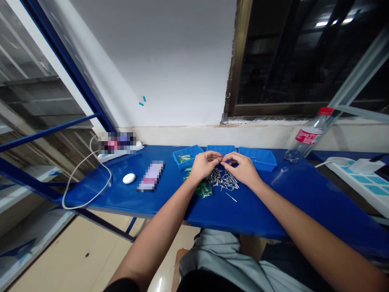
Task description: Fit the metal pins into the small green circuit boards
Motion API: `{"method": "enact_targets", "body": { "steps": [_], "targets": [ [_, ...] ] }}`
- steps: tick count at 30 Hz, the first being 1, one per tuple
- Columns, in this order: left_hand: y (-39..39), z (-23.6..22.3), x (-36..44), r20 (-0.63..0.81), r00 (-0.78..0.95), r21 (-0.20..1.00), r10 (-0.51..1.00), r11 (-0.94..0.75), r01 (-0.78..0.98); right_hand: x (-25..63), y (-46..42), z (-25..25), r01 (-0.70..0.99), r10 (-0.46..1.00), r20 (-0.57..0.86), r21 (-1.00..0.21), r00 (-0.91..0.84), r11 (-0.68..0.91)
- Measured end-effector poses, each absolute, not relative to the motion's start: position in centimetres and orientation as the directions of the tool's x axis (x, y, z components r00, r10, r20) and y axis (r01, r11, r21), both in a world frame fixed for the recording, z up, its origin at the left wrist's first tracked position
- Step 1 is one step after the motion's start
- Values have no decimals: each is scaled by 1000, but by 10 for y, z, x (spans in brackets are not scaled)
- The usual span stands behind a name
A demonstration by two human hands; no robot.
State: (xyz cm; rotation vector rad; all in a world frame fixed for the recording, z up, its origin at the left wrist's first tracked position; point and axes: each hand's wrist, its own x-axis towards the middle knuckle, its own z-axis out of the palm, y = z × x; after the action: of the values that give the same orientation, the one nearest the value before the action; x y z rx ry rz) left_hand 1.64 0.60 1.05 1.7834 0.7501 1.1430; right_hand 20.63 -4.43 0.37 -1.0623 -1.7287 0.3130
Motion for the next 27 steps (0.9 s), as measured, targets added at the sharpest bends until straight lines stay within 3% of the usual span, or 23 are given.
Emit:
{"method": "enact_targets", "body": {
  "steps": [4, 10, 15, 21, 27],
  "targets": [
    [6, 8, 18, 412, 357, 894, 839, -448, 21, 206, -42, 1, 432, 829, 557, -761, 52, 485],
    [0, 8, 18, 400, 418, 874, 816, -477, 96, 209, -39, 0, 450, 831, 556, -739, -12, 501],
    [0, 13, 20, 420, 368, 897, 830, -441, -29, 210, -37, -2, 371, 850, 525, -799, 46, 474],
    [3, 20, 18, 399, 343, 916, 850, -353, -191, 210, -34, -7, 334, 862, 501, -803, -73, 494],
    [4, 18, 18, 365, 393, 931, 844, -340, -134, 212, -33, -12, 278, 892, 451, -857, -5, 435]
  ]
}}
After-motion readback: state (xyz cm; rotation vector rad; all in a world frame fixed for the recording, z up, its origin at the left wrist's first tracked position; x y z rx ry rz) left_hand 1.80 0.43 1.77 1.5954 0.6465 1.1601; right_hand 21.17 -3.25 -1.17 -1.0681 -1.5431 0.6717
